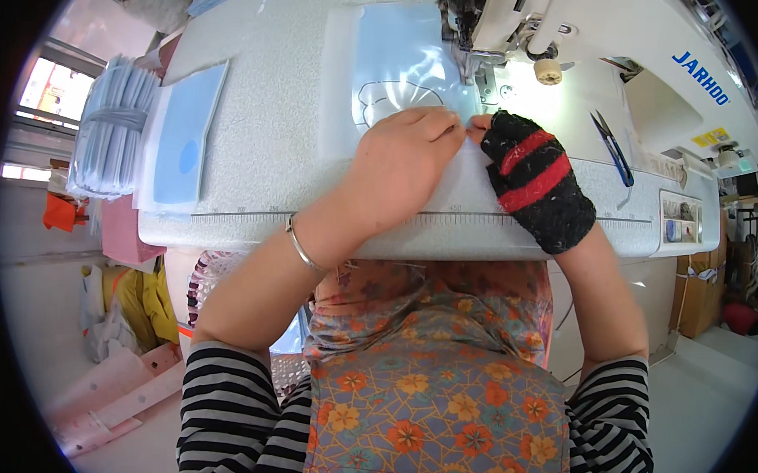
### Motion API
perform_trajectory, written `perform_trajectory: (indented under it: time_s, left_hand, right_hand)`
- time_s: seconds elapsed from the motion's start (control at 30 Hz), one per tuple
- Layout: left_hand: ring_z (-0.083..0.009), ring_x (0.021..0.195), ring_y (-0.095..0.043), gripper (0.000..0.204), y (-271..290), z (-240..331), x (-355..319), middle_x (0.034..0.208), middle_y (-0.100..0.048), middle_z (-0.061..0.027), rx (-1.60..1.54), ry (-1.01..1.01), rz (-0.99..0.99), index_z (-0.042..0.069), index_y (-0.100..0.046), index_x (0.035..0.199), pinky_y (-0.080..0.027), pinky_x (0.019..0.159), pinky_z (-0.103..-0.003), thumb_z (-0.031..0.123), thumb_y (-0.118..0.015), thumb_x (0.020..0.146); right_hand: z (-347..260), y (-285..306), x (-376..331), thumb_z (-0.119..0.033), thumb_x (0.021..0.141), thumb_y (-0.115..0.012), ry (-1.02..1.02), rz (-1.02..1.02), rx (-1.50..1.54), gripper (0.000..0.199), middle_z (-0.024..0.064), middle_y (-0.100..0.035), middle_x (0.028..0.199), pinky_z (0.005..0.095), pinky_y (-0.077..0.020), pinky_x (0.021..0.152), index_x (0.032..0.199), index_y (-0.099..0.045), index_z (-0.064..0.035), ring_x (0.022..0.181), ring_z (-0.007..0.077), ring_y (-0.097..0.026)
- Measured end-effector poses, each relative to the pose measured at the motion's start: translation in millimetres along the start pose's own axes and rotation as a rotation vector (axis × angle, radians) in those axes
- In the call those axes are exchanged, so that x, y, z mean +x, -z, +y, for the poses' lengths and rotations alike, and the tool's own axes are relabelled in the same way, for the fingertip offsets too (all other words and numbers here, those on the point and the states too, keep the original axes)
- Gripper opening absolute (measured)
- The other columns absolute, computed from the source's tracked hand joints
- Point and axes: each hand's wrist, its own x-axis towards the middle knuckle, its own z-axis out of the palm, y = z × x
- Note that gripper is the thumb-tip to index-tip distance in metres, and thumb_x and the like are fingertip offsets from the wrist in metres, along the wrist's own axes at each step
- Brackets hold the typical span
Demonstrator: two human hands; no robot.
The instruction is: Sewing fabric pieces and patterns together using an industrial sewing machine.
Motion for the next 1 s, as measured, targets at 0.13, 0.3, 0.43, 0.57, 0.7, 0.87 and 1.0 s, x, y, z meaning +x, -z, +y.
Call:
perform_trajectory:
  time_s: [0.13, 0.3, 0.43, 0.57, 0.7, 0.87, 1.0]
  left_hand:
    - [-0.0270, 0.100, -0.064, 0.023, -7, -16, 11, 0.105, -0.065, -0.0081, 0.017, 0.012, 0.004, 0.002, -0.066, 0.096, -0.054, 0.082, -0.037, 0.004, -0.057, 0.074]
    - [-0.0261, 0.099, -0.064, 0.025, -13, -37, 25, 0.104, -0.065, -0.0059, 0.014, 0.015, 0.021, 0.004, -0.066, 0.095, -0.054, 0.080, -0.037, -0.001, -0.057, 0.072]
    - [-0.0253, 0.098, -0.064, 0.028, -14, -44, 29, 0.105, -0.065, -0.0052, 0.012, 0.024, 0.006, 0.005, -0.066, 0.097, -0.055, 0.079, -0.037, -0.002, -0.058, 0.071]
    - [-0.0251, 0.098, -0.064, 0.027, -13, -49, 29, 0.106, -0.065, -0.0051, 0.006, 0.035, -0.012, 0.007, -0.067, 0.099, -0.055, 0.079, -0.037, 0.001, -0.059, 0.074]
    - [-0.0251, 0.098, -0.064, 0.024, -10, -55, 31, 0.106, -0.065, -0.0046, 0.037, -0.008, 0.009, 0.008, -0.067, 0.101, -0.055, 0.079, -0.037, 0.005, -0.061, 0.077]
    - [-0.0259, 0.095, -0.064, 0.024, -6, -60, 33, 0.103, -0.065, -0.0044, 0.079, -0.008, -0.015, 0.010, -0.066, 0.102, -0.055, 0.077, -0.038, 0.009, -0.063, 0.078]
    - [-0.0258, 0.091, -0.063, 0.021, 7, -57, 41, 0.098, -0.064, -0.0052, 0.134, 0.013, -0.162, 0.009, -0.066, 0.100, -0.055, 0.074, -0.039, 0.010, -0.063, 0.079]
  right_hand:
    - [15, -7, 12, 0.002, 0.079, -0.056, -0.009, -0.013, -0.093, 0.037, 0.0140, -0.062, 0.121, 0.0388, -0.0480, 0.097, 0.115, -0.063, -0.0036, 0.111, 0.0326, -0.059]
    - [17, -9, 20, 0.002, 0.079, -0.056, -0.011, -0.057, -0.163, 0.041, 0.0147, -0.059, 0.125, 0.0405, -0.0468, 0.098, 0.119, -0.060, -0.0027, 0.113, 0.0342, -0.057]
    - [19, -15, 16, 0.002, 0.078, -0.056, 0.048, 0.024, -0.106, 0.043, 0.0164, -0.057, 0.127, 0.0419, -0.0457, 0.099, 0.121, -0.058, -0.0020, 0.115, 0.0361, -0.055]
    - [19, -14, 17, 0.003, 0.077, -0.055, 0.068, 0.064, -0.097, 0.045, 0.0163, -0.057, 0.127, 0.0420, -0.0459, 0.099, 0.122, -0.058, -0.0023, 0.114, 0.0362, -0.055]
    - [19, -16, 16, 0.004, 0.077, -0.055, 0.033, 0.049, -0.090, 0.046, 0.0164, -0.057, 0.127, 0.0418, -0.0464, 0.098, 0.122, -0.058, -0.0031, 0.114, 0.0363, -0.055]
    - [17, -14, 18, 0.003, 0.078, -0.055, 0.026, 0.061, -0.076, 0.043, 0.0162, -0.059, 0.123, 0.0408, -0.0479, 0.096, 0.120, -0.060, -0.0039, 0.111, 0.0359, -0.057]
    - [22, -16, 19, 0.004, 0.078, -0.055, -0.034, 0.053, -0.080, 0.041, 0.0154, -0.060, 0.121, 0.0397, -0.0489, 0.095, 0.118, -0.062, -0.0054, 0.109, 0.0345, -0.058]
